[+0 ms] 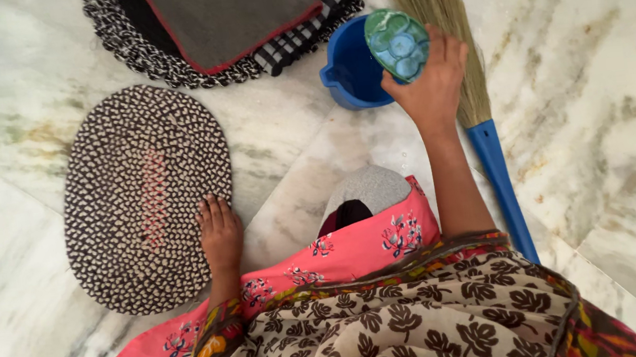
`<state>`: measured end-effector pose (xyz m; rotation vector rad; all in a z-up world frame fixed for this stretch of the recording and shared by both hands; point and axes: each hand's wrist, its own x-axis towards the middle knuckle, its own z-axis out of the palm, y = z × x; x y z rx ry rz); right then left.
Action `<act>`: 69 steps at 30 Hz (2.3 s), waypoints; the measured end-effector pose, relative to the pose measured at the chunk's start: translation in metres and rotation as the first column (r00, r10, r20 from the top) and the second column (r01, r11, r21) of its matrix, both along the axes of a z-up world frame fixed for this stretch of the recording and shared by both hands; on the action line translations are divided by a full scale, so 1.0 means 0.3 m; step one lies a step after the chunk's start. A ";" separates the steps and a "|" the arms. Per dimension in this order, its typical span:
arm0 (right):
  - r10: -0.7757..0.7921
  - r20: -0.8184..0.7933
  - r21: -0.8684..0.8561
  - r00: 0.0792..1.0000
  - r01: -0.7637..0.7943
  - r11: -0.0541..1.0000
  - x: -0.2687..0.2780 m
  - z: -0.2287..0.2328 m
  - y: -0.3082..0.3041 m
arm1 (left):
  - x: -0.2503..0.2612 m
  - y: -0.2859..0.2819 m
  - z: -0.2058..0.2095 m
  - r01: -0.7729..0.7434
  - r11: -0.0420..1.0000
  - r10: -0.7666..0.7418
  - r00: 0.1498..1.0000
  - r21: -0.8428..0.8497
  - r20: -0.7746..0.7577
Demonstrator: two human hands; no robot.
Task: The person sweeps a mat using a broom and then scrubs the mat with a brush and water from a bucket.
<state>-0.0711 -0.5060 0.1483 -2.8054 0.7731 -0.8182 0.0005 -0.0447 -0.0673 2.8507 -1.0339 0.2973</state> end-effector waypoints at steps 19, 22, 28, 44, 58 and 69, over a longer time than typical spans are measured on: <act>-0.061 0.055 0.044 0.997 0.058 0.997 0.003 0.000 0.034 | 0.011 -0.030 0.103 0.032 0.966 -0.060 0.993 -0.256 -0.102; -0.058 0.075 0.027 0.996 0.056 0.998 -0.001 0.022 0.030 | 0.027 -0.137 0.220 0.025 0.931 -0.088 0.984 -0.365 -0.156; -0.011 0.194 -0.021 0.981 0.015 1.000 0.007 0.060 0.037 | 0.120 -0.640 0.538 0.112 0.749 -0.352 0.902 -0.653 -0.250; -0.071 0.292 0.097 0.954 0.044 0.994 -0.029 0.021 0.133 | 0.106 -1.081 0.472 -0.622 0.487 -0.399 0.466 -0.613 -0.790; -0.116 0.311 0.078 0.943 0.096 0.992 -0.046 -0.033 0.126 | 0.104 -1.084 0.481 -0.641 0.446 -0.451 0.442 -0.625 -0.775; -0.157 0.342 0.100 0.927 0.130 0.986 -0.051 -0.015 0.129 | 0.101 -1.090 0.471 -0.660 0.456 -0.424 0.428 -0.597 -0.798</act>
